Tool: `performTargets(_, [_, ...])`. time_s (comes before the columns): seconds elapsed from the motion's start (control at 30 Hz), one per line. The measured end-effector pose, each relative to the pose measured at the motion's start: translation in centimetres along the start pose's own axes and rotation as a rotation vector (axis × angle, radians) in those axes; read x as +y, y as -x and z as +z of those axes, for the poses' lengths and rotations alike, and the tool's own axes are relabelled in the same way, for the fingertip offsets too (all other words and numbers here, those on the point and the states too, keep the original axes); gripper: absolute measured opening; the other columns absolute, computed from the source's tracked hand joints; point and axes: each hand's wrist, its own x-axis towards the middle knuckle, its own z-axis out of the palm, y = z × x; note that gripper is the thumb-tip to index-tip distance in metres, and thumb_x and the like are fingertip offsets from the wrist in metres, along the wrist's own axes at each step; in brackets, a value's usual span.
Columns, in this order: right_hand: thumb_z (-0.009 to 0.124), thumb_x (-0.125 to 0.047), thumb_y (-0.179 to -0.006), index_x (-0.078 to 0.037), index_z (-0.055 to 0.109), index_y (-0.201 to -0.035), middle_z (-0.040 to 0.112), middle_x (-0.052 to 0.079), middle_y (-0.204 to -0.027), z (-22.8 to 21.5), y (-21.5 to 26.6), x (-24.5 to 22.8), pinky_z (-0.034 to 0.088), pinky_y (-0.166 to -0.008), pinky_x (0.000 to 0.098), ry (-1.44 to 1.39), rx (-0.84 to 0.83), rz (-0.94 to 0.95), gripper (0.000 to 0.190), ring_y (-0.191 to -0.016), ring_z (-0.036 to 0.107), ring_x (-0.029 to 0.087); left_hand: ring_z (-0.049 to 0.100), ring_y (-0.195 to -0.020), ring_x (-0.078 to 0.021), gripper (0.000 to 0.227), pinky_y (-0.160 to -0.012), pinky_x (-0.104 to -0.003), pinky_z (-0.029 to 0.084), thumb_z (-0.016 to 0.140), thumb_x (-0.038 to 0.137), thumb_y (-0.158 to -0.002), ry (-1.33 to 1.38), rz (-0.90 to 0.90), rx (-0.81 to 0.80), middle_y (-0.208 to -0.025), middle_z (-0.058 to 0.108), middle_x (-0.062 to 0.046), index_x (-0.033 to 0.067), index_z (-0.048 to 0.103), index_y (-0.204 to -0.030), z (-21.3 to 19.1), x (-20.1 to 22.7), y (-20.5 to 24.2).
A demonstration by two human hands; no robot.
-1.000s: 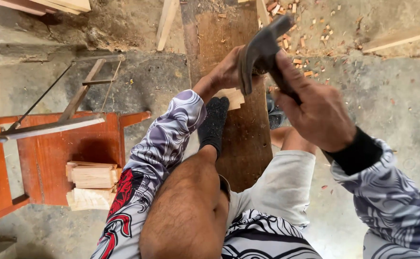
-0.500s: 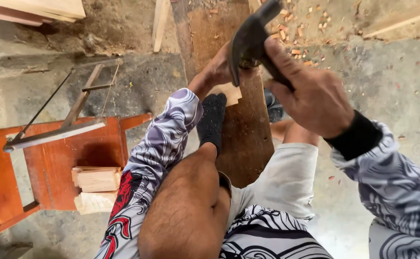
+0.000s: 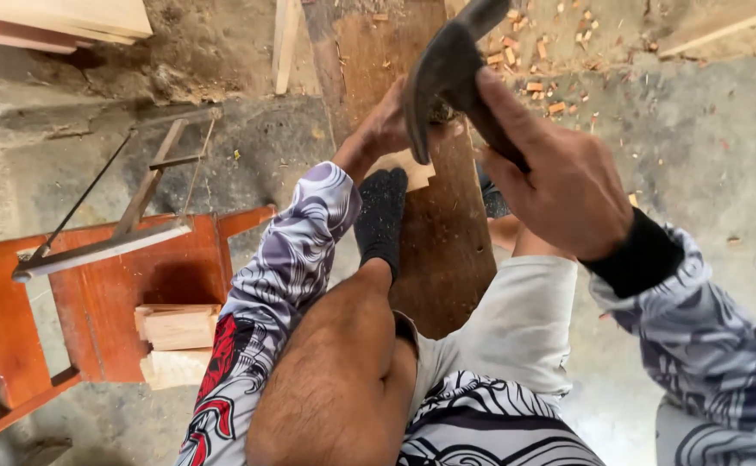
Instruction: The person sits on a wooden workbench holding a stone in one hand and repeatedly hammers a small wooden block with a claw hammer. They set the block down, use a chisel on a wood piece, pick up additional wood pieces from a stack on the floor, and resume hammering the block on the bench.
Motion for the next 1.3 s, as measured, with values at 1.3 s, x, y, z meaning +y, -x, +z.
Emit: performTargets(1.3, [0.081,-0.035,-0.086,0.0,0.067,-0.109,0.076,0.02,-0.092,33.6,4.3,13.0,0.055,-0.077,0.0412,-0.411,0.273,0.838,0.044,-0.087,0.074,0.032,0.079,-0.105,-0.0161,0.062,-0.095,-0.03,0.068,0.1,0.02,-0.084,0.018,0.455,0.377,-0.115,0.074,-0.004,0.0091,0.056,-0.127,1.3,11.4,3.4])
